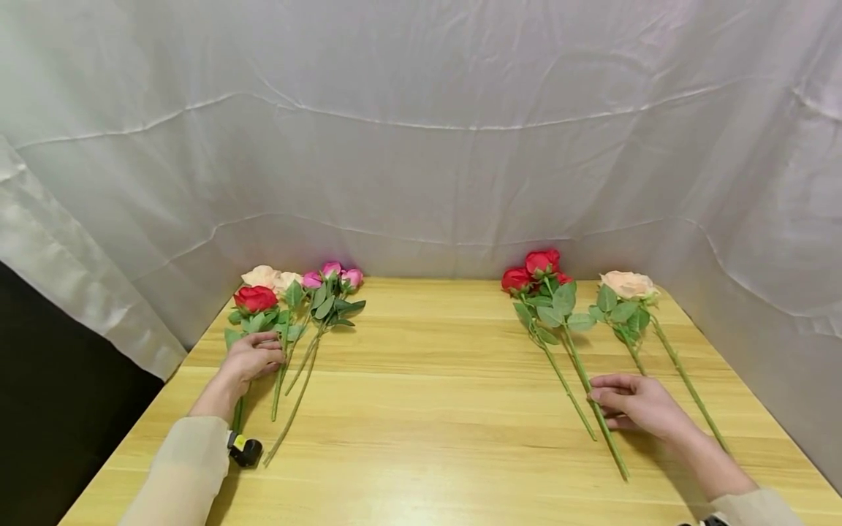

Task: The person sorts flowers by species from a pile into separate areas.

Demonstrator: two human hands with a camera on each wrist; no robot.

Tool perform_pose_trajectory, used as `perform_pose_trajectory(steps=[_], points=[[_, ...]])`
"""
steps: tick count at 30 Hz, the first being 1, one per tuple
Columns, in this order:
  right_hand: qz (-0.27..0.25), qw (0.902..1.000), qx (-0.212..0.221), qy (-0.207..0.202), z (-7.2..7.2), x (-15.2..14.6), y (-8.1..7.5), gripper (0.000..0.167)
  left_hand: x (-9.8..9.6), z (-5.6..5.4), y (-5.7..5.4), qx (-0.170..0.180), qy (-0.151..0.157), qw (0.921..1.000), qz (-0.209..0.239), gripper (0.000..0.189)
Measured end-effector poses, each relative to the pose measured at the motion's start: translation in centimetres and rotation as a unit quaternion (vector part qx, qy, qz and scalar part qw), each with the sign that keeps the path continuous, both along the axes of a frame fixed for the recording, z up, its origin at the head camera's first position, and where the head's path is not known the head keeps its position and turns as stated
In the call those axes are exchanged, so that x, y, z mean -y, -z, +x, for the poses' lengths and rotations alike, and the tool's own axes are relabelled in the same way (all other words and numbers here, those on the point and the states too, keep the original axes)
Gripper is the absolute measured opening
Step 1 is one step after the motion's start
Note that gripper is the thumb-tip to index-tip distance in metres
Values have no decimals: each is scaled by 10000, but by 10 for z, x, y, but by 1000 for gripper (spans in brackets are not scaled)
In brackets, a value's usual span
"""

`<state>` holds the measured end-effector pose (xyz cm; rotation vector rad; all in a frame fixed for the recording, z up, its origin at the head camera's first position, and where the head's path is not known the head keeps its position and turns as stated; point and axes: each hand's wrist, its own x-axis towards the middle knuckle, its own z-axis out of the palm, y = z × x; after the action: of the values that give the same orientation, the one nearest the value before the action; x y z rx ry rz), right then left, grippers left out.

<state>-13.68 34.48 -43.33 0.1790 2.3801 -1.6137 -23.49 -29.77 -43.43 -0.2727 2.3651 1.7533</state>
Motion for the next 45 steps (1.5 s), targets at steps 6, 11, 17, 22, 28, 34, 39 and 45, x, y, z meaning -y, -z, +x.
perform_pose_trajectory(steps=[6,11,17,22,28,34,39,45], points=[[66,10000,-58,-30,0,0,0,56,6,-1,1,76,218,9996,184,73],[38,10000,-25,5,1,0,-1,57,8,-2,-1,115,323,9991,238,75],[-232,9997,64,100,5,0,-4,55,6,-1,-3,101,349,9987,362,77],[-323,9993,-54,163,7,-1,-8,55,0,3,-6,-48,267,9963,819,77],[-572,9973,-379,262,7,-2,-9,57,-14,8,-12,-247,156,9881,1507,77],[-622,9933,-956,174,3,4,-14,54,-30,11,-21,-313,-136,9841,1745,79],[-846,9881,-1264,228,0,15,-21,39,-46,14,-30,-401,-284,9786,1998,79],[-924,9854,-1416,204,-4,36,-26,43,-66,13,-36,-647,-82,9729,2220,75]])
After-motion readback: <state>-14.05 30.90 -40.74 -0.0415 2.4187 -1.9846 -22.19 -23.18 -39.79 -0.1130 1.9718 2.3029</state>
